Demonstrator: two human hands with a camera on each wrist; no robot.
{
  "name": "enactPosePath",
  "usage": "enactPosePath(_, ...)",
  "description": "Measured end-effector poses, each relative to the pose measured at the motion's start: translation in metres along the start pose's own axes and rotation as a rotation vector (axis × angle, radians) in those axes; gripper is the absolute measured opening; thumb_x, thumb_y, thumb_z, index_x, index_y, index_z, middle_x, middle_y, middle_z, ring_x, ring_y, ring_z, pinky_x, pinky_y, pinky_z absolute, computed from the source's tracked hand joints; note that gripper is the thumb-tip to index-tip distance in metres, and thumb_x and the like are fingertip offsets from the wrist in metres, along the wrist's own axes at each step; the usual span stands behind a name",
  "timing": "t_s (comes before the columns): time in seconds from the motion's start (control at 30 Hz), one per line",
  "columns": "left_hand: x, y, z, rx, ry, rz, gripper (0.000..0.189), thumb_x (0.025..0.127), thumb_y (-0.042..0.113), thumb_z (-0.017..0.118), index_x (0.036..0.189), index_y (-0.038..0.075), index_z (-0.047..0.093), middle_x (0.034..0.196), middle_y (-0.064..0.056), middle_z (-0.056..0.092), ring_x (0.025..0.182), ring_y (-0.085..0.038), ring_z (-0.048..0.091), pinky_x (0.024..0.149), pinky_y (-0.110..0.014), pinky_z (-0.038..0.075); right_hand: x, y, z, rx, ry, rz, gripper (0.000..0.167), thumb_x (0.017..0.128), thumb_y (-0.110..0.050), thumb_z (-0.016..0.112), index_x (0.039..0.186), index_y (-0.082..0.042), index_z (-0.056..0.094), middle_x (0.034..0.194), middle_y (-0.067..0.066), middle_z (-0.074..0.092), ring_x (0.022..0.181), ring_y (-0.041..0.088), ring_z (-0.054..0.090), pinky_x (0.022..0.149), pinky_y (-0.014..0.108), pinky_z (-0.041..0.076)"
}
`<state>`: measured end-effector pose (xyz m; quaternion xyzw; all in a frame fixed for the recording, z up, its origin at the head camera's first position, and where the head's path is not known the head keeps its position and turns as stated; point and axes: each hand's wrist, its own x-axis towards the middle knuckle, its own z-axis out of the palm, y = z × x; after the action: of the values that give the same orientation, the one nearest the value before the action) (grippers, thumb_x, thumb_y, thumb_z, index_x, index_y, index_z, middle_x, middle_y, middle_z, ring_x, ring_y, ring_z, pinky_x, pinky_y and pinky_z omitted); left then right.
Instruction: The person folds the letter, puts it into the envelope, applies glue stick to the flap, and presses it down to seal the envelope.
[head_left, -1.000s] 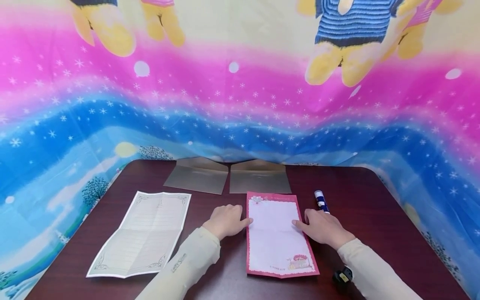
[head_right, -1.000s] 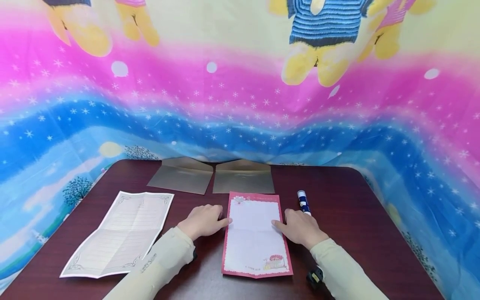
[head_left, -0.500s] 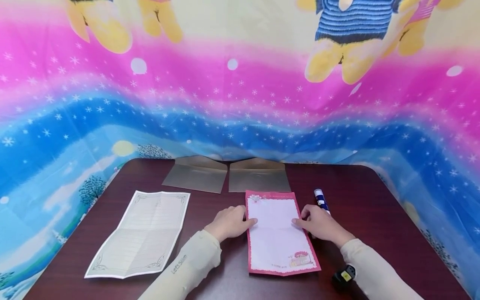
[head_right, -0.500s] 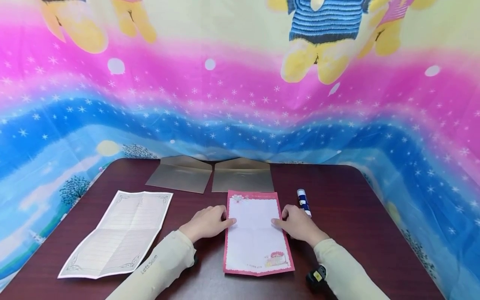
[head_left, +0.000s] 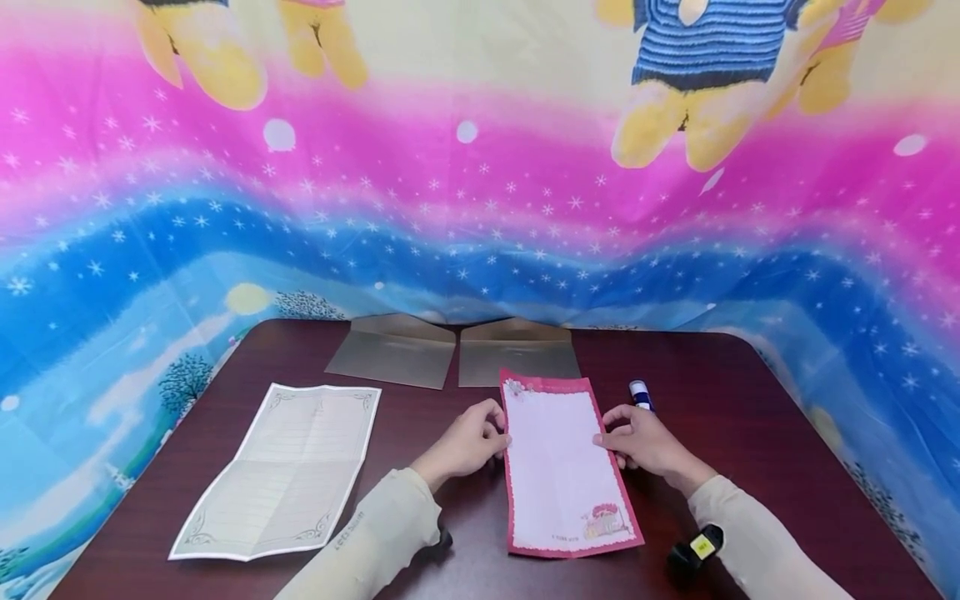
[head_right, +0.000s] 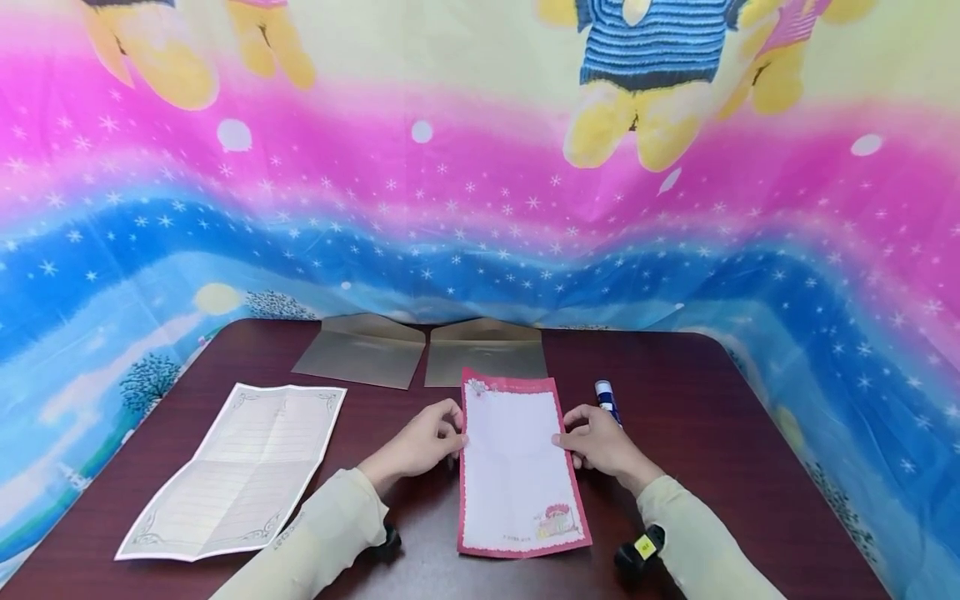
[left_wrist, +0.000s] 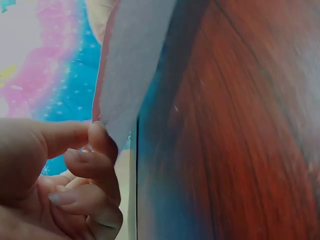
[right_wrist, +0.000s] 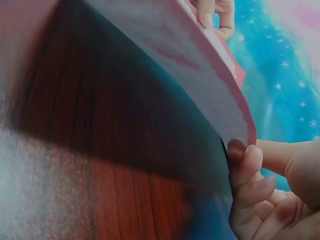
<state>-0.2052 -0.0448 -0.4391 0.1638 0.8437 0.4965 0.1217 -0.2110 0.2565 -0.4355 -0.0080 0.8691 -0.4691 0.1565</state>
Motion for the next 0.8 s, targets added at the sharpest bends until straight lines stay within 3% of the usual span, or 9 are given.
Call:
enactPosePath(0.1, -0.001, 0.002, -0.001, -0.061, 0.015, 0.020, 0.010, 0.097, 0.003, 0.061, 0.094, 0.002, 0.052, 0.074, -0.023, 0.067, 0.063, -0.018, 0.056, 0.060, -0.026, 0.043, -0.001, -0.001, -0.001, 0.028, 0.006, 0.002, 0.050, 0.095, -0.025, 0.071, 0.131, 0.003, 0.049, 0.067, 0.003, 0.064, 0.058, 0.016, 0.054, 0.055, 0.027, 0.049)
enactPosePath(0.2, -0.002, 0.003, -0.004, -0.082, 0.029, 0.003, 0.010, 0.098, 0.005, 0.059, 0.091, 0.004, 0.052, 0.073, -0.023, 0.065, 0.059, -0.016, 0.054, 0.059, -0.025, 0.044, -0.004, -0.003, -0.003, 0.059, 0.004, -0.004, 0.053, 0.096, -0.027, 0.071, 0.133, 0.003, 0.050, 0.065, 0.002, 0.063, 0.057, 0.014, 0.053, 0.055, 0.026, 0.049)
enactPosePath(0.4, -0.008, 0.006, -0.011, -0.147, 0.055, -0.053, 0.011, 0.103, 0.011, 0.054, 0.095, 0.005, 0.050, 0.060, -0.006, 0.051, 0.048, -0.016, 0.046, 0.051, -0.026, 0.041, -0.010, -0.012, -0.003, 0.111, -0.005, -0.070, 0.042, 0.098, -0.027, 0.067, 0.123, 0.005, 0.055, 0.065, 0.000, 0.063, 0.058, 0.012, 0.054, 0.055, 0.025, 0.048)
enactPosePath(0.53, -0.012, 0.006, -0.015, -0.161, 0.086, -0.048, 0.009, 0.104, 0.012, 0.053, 0.099, 0.005, 0.051, 0.056, 0.000, 0.045, 0.046, -0.016, 0.045, 0.048, -0.026, 0.038, -0.012, -0.016, -0.001, 0.128, -0.018, -0.085, 0.036, 0.099, -0.027, 0.065, 0.115, 0.005, 0.058, 0.067, 0.000, 0.063, 0.058, 0.011, 0.054, 0.054, 0.024, 0.048)
enactPosePath(0.7, -0.016, 0.004, -0.021, -0.199, 0.122, -0.033, 0.005, 0.103, 0.009, 0.055, 0.104, 0.005, 0.053, 0.055, -0.002, 0.045, 0.046, -0.018, 0.046, 0.046, -0.024, 0.036, -0.014, -0.019, 0.003, 0.171, -0.042, -0.089, 0.037, 0.101, -0.029, 0.063, 0.114, 0.005, 0.058, 0.071, 0.001, 0.066, 0.057, 0.010, 0.053, 0.054, 0.022, 0.047)
enactPosePath(0.8, -0.019, 0.003, -0.025, -0.247, 0.142, -0.018, 0.007, 0.102, 0.006, 0.056, 0.108, 0.003, 0.054, 0.055, -0.009, 0.048, 0.045, -0.021, 0.046, 0.044, -0.023, 0.036, -0.015, -0.021, 0.005, 0.206, -0.067, -0.100, 0.041, 0.102, -0.032, 0.061, 0.119, 0.005, 0.057, 0.080, 0.002, 0.070, 0.058, 0.010, 0.053, 0.056, 0.022, 0.047)
